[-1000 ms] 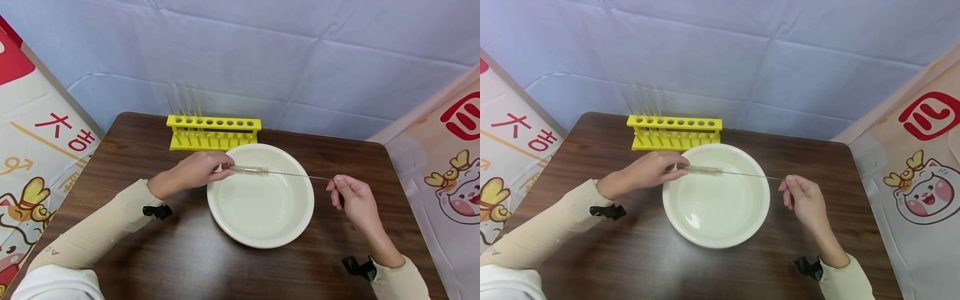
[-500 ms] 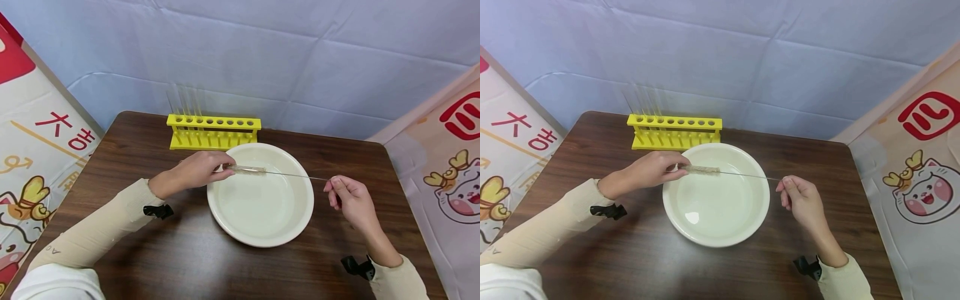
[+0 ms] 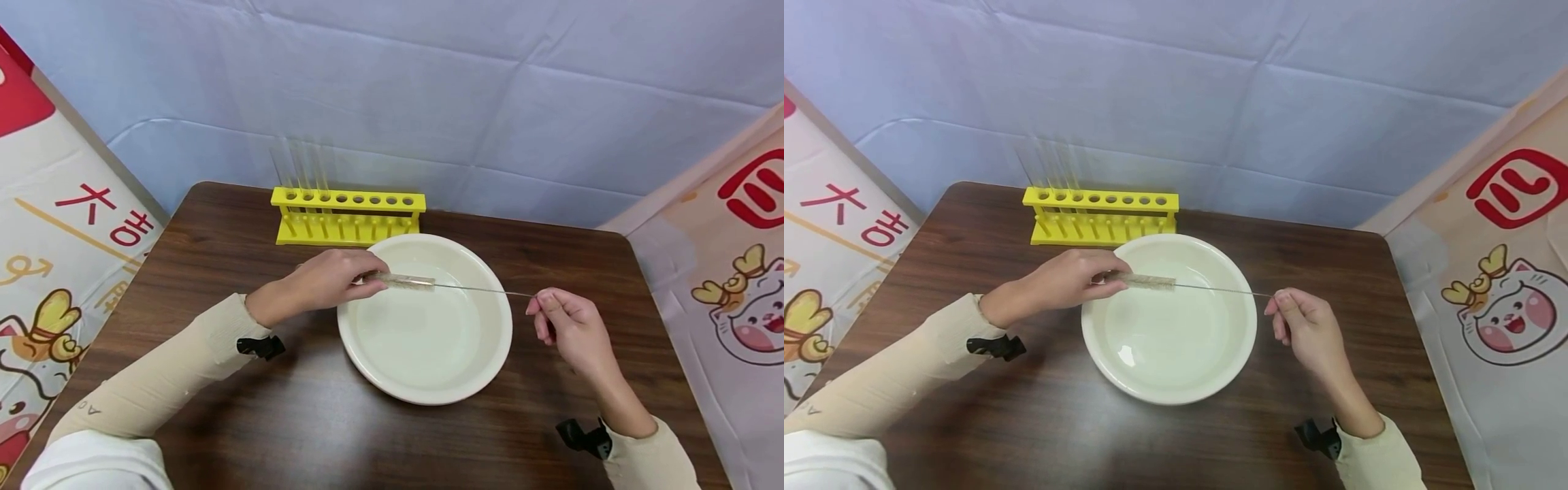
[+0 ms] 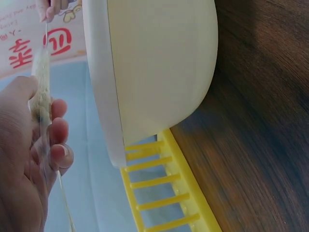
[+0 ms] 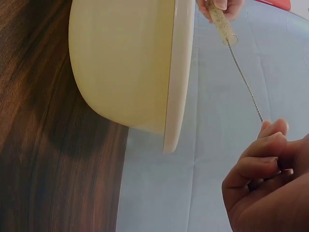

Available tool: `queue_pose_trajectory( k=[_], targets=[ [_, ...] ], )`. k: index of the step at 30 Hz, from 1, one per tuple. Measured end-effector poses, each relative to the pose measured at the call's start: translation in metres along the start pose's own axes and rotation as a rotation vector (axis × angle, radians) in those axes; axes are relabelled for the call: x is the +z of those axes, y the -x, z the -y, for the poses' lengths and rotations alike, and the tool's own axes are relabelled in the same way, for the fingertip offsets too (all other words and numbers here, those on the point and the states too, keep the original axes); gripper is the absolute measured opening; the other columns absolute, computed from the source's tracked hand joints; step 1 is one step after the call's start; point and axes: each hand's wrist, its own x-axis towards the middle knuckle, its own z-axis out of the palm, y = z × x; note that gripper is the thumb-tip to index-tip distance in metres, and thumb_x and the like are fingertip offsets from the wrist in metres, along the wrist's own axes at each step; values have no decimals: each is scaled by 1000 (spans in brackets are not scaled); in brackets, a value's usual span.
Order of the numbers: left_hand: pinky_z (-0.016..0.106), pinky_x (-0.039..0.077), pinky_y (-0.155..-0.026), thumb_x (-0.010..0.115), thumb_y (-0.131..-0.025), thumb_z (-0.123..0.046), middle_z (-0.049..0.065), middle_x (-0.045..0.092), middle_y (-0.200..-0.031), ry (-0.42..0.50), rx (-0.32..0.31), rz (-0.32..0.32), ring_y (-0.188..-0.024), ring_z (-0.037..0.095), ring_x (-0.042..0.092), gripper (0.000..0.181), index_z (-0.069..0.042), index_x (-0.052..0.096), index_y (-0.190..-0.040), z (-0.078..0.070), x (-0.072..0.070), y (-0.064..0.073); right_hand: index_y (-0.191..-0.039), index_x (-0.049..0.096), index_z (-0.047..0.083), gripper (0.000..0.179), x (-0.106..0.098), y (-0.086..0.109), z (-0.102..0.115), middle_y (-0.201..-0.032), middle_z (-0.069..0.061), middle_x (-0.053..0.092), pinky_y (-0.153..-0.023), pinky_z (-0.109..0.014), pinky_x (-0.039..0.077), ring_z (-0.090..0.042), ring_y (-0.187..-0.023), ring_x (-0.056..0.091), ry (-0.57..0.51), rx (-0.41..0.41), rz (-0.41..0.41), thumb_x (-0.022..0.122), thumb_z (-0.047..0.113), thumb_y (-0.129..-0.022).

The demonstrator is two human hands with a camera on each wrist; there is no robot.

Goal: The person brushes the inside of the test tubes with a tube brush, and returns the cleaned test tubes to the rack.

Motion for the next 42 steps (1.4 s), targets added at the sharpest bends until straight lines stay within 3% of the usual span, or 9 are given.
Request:
queue_pose_trajectory(
  k=[11, 20, 25, 31, 42],
  targets=[
    [26, 55, -72, 71, -98, -23, 2, 74, -108, 0, -5, 8, -81, 9, 66, 22, -8, 74, -114, -5, 4, -5, -88, 58, -8, 34, 13, -2, -1, -57, -4, 51, -46, -29, 41, -16, -50, 48, -37, -7, 30, 40, 10, -111],
    [23, 52, -68, 71, -98, -22, 0, 73, -106, 15, 22, -8, -75, 6, 61, 20, -9, 74, -112, -9, 8, -9, -88, 58, -12, 35, 22, -3, 3, -56, -6, 49, -45, -32, 38, -16, -50, 47, -92, -2, 24, 41, 8, -110],
    [23, 53, -72, 69, -100, -22, 0, 73, -108, 29, 33, 1, -81, 6, 65, 19, -9, 73, -113, -12, 11, -12, -88, 58, -12, 36, 28, -5, 5, -56, -6, 48, -45, -33, 38, -17, -49, 46, -90, -18, 49, 41, 10, -111],
    [25, 54, -77, 68, -100, -23, 0, 73, -111, 35, 22, 15, -88, 8, 67, 20, -9, 73, -114, -15, 13, -13, -88, 58, -12, 36, 34, -7, 7, -56, -7, 48, -45, -32, 39, -17, -49, 45, -98, -8, 66, 40, 10, -111],
    [21, 51, -74, 68, -100, -23, -2, 72, -105, 66, 14, 40, -81, 5, 60, 20, -10, 73, -114, -18, 19, -17, -87, 56, -10, 34, 45, -9, 10, -56, -5, 48, -46, -30, 38, -17, -49, 42, -102, 13, 119, 41, 8, -110]
  ],
)
